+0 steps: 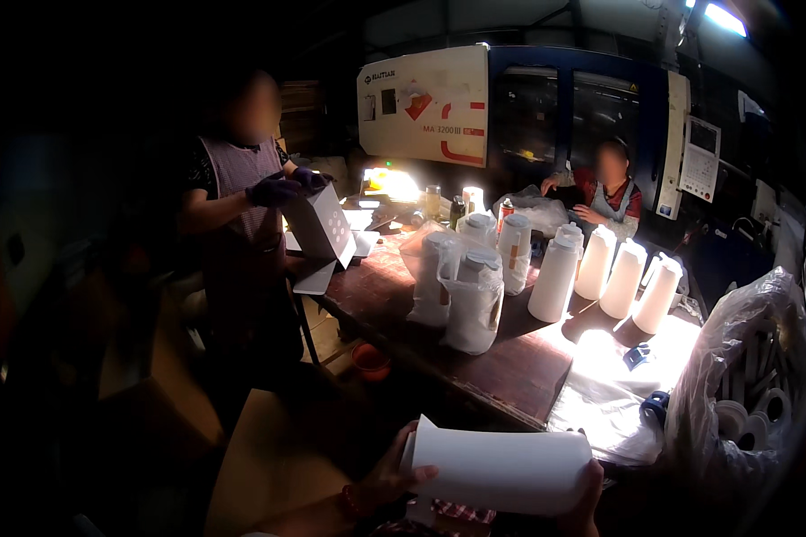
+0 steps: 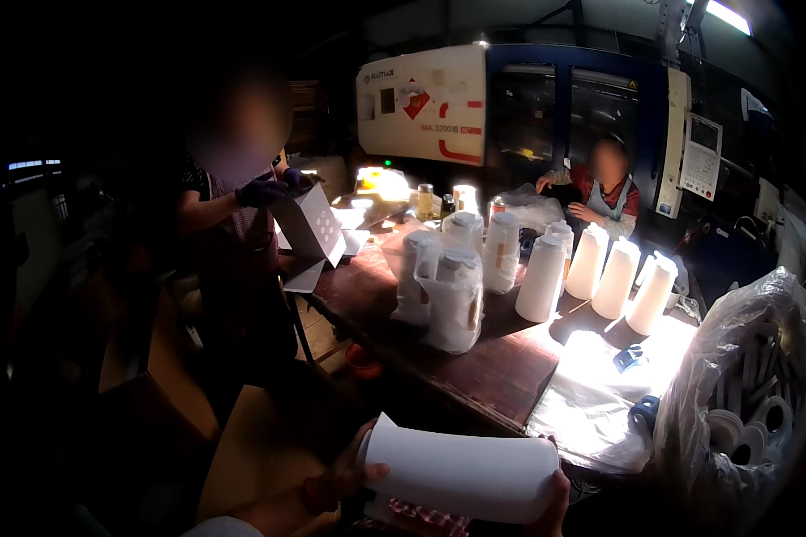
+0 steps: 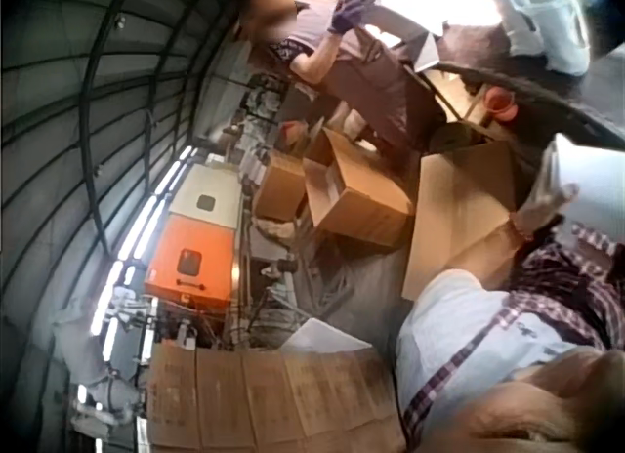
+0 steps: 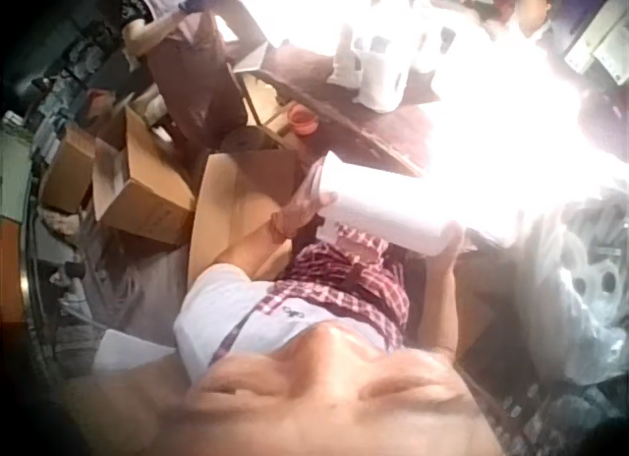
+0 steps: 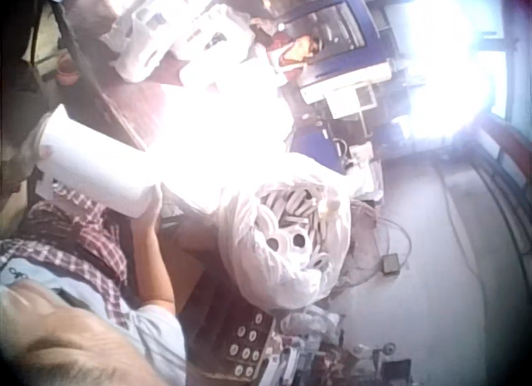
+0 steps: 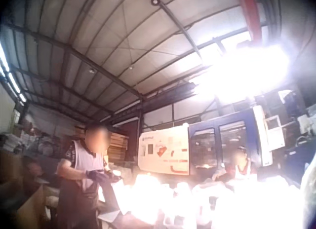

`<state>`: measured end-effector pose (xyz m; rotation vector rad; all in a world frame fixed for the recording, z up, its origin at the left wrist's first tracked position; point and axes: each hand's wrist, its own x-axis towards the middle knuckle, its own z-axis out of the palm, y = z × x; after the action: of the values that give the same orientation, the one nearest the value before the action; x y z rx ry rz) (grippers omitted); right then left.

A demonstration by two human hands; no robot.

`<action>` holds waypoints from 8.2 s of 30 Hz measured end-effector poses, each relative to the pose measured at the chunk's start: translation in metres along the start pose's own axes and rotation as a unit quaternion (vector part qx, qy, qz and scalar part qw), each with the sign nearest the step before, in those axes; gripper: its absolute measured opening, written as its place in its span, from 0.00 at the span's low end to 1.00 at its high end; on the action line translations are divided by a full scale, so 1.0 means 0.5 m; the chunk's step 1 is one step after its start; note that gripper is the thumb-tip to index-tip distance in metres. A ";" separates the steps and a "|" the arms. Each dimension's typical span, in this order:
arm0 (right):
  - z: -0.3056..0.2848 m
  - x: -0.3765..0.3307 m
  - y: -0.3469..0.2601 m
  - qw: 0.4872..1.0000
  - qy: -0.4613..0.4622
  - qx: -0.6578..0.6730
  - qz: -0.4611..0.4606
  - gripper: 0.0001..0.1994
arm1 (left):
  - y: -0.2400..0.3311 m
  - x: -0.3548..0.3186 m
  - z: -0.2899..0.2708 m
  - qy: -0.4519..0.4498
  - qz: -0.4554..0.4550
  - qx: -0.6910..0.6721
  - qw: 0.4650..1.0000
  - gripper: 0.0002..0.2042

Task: The person inserts a metal component into a white plastic housing, attaches a circular plastic cap, and places the assembled item into a plastic bag.

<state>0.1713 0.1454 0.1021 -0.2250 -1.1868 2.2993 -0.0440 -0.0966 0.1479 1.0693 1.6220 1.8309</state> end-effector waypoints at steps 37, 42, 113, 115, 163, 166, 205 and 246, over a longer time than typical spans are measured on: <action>0.138 -0.060 -0.091 0.879 -0.086 -0.408 -0.232 0.39 | -0.061 -0.047 0.001 0.006 -0.160 -0.333 0.929 0.32; 0.125 -0.049 -0.111 0.827 -0.142 -0.470 -0.273 0.25 | -0.080 -0.029 -0.023 0.028 -0.262 -0.324 0.908 0.29; -0.250 0.033 0.008 0.990 0.032 0.117 0.069 0.26 | -0.052 -0.062 0.143 -0.306 0.432 0.422 0.736 0.22; -0.223 0.045 0.025 0.996 -0.018 0.069 0.045 0.26 | -0.045 -0.050 0.156 -0.369 0.356 0.297 0.806 0.22; -0.152 -0.071 0.164 0.907 0.029 -0.421 0.018 0.13 | -0.389 0.028 0.092 0.033 -0.261 -0.024 0.965 0.05; -0.045 -0.148 0.101 0.876 -0.019 -0.481 0.003 0.12 | -0.368 -0.038 0.068 0.189 -0.351 -0.179 0.899 0.06; 0.022 0.405 -0.250 0.960 0.023 -0.277 -0.028 0.18 | -0.112 0.528 0.115 0.042 0.289 0.139 0.946 0.10; -0.037 -0.003 -0.005 0.896 0.296 -0.189 -0.273 0.03 | -0.158 0.282 0.213 0.069 0.049 -0.162 0.983 0.18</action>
<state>0.1804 0.1588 0.0928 -0.6007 -1.1612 1.3566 -0.0536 0.0918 0.1055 0.9091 1.2995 2.1840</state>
